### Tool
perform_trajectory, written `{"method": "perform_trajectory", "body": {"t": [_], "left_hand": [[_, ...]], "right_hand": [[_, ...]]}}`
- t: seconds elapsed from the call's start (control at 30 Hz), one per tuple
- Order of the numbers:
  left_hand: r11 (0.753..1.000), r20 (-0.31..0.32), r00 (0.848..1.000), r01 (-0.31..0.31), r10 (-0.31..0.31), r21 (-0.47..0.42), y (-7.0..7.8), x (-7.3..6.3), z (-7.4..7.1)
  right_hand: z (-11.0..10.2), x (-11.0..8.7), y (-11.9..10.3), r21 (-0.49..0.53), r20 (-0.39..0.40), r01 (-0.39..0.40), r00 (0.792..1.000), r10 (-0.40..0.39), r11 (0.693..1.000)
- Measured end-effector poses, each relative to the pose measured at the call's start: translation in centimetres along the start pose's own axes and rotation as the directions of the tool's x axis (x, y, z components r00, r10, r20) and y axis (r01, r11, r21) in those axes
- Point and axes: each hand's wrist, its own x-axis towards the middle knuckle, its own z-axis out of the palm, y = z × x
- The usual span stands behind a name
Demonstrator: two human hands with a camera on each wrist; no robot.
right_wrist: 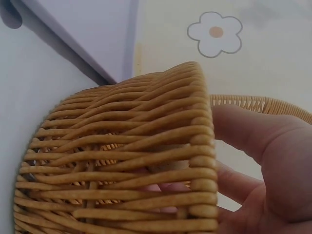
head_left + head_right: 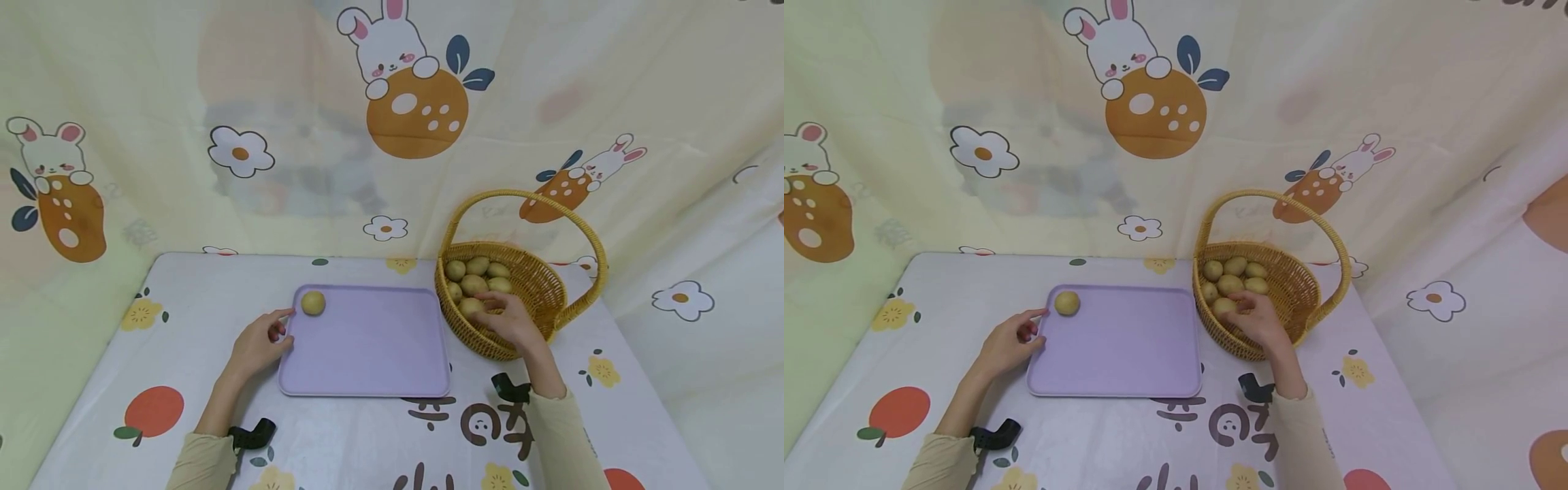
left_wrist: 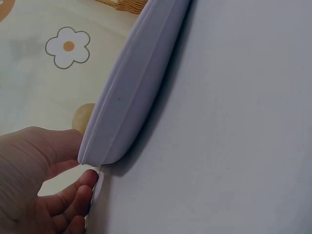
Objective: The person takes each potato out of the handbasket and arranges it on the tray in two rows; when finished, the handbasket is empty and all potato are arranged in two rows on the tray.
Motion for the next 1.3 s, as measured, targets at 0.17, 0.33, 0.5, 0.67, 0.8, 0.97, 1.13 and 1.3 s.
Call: {"method": "perform_trajectory", "body": {"t": [0.17, 0.33, 0.5, 0.67, 0.8, 0.97, 1.13, 1.3], "left_hand": [[1.0, 0.002, 1.0, 0.003, -0.003, -0.002, 0.0, 0.0, 0.1], [1.0, 0.0, 1.0, 0.007, -0.007, 0.002, 0.0, 0.0, 0.1], [1.0, 0.004, 1.0, 0.011, -0.011, 0.002, 0.0, 0.0, 0.1], [1.0, 0.002, 1.0, 0.009, -0.009, 0.005, 0.0, 0.0, 0.1], [1.0, 0.002, 1.0, 0.014, -0.014, 0.005, 0.0, 0.1, 0.1], [1.0, -0.001, 1.0, 0.009, -0.009, 0.005, -0.1, 0.1, 0.1], [1.0, -0.005, 1.0, 0.0, 0.0, 0.002, -0.2, 0.1, 0.1], [1.0, -0.006, 1.0, -0.005, 0.005, 0.001, -0.1, 0.0, 0.1]], "right_hand": [[-0.1, -0.1, -0.1, 0.026, -0.023, 0.001, 1.0, -0.001, 1.0], [-0.1, -0.2, -0.2, 0.055, -0.039, 0.001, 0.999, 0.001, 0.998], [-0.1, -0.3, -0.5, 0.074, -0.047, -0.008, 0.999, 0.012, 0.997], [-0.2, -0.4, -0.8, 0.095, -0.063, 0.015, 0.998, -0.009, 0.995], [-0.1, -0.4, -1.1, 0.104, -0.088, 0.037, 0.996, -0.028, 0.994], [0.3, -0.2, -1.3, 0.131, -0.121, 0.015, 0.993, 0.001, 0.991], [0.7, 0.1, -1.5, 0.14, -0.144, 0.021, 0.99, -0.001, 0.99], [1.1, 0.4, -1.8, 0.142, -0.154, 0.05, 0.988, -0.028, 0.989]]}}
